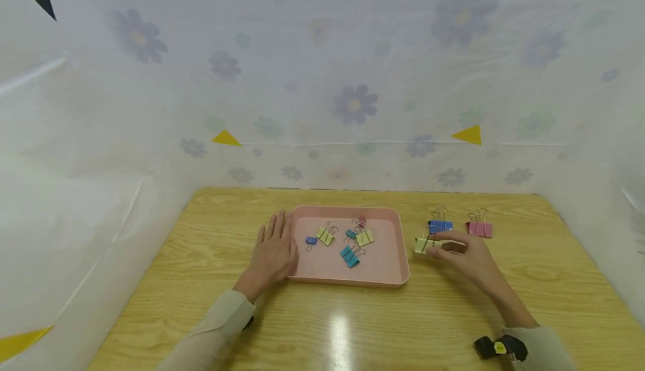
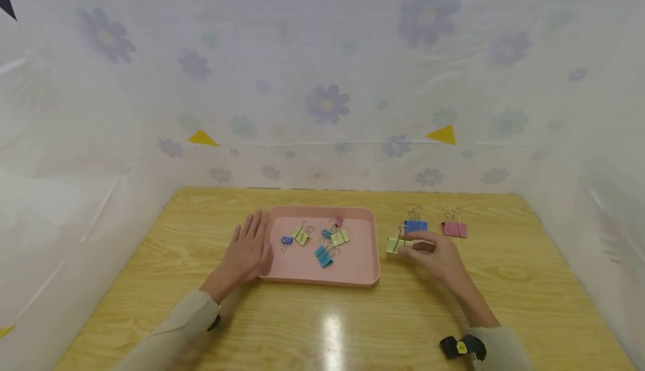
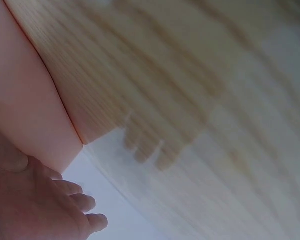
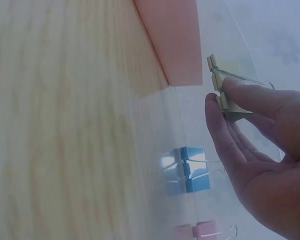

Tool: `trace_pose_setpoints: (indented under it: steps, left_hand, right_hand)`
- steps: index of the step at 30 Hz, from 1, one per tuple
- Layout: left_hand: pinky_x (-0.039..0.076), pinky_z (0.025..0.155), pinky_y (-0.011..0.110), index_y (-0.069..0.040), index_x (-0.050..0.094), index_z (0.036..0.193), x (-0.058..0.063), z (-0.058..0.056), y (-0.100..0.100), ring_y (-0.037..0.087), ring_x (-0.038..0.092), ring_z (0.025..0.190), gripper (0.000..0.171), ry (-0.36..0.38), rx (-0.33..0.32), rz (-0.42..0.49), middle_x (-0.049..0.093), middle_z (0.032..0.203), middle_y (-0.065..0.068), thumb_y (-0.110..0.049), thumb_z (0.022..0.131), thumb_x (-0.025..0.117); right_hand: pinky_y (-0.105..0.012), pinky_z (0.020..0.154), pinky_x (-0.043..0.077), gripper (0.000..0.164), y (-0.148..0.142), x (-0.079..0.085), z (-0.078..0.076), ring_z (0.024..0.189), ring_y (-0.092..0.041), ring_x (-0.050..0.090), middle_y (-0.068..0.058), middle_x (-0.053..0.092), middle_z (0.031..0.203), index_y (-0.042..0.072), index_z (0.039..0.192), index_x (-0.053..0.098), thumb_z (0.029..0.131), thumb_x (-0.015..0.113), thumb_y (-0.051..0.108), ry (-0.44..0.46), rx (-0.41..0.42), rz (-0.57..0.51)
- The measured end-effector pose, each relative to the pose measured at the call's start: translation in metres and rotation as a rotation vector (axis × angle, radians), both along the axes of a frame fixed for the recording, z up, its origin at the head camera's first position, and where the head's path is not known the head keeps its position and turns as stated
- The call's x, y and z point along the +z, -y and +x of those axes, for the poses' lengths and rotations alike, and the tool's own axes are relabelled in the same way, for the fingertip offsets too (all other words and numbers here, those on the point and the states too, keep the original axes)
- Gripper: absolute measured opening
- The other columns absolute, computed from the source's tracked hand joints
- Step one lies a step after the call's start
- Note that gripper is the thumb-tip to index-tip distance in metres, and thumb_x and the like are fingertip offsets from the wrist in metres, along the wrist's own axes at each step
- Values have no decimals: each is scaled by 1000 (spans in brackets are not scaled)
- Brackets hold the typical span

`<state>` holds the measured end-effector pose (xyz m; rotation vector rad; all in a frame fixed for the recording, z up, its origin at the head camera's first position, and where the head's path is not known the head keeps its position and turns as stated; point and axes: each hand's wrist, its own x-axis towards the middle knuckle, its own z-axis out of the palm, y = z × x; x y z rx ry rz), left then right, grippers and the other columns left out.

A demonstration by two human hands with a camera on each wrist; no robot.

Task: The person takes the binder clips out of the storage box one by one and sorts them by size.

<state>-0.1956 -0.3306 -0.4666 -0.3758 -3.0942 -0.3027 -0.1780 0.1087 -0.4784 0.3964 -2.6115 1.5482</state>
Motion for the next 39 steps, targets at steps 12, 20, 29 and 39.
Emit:
trace_pose_setpoints:
  steps: [12,20,29,39]
  left_hand:
    - [14,122,60,-1,18,164,2,0,0,40,14,155,60,-18,-17,-62,15,170,16,-26,111,33]
    - [13,123,59,-2,22,163,0,-1,-1,37,12,156,60,-38,-52,-106,14,171,13,-28,110,33]
    - [15,123,58,-3,23,163,2,0,-3,36,12,156,59,-34,-51,-159,14,171,12,-29,111,32]
    - [15,122,59,-2,23,163,4,1,-3,37,12,156,59,-30,-54,-134,15,171,12,-28,111,34]
  right_hand:
    - [-19,78,57,29,-18,-5,3,94,-1,70,-23,70,119,0,117,76,91,80,11,23,-6,-4]
    - [-21,76,57,29,-30,-8,2,94,0,69,-22,69,123,2,118,76,91,80,14,54,-32,43]
    - [-22,75,58,30,-33,-11,1,92,1,70,-26,69,120,-2,115,75,90,80,15,91,-38,45]
    - [-18,75,54,26,-35,-14,-1,89,0,67,-19,74,111,1,110,78,90,81,16,73,-75,144]
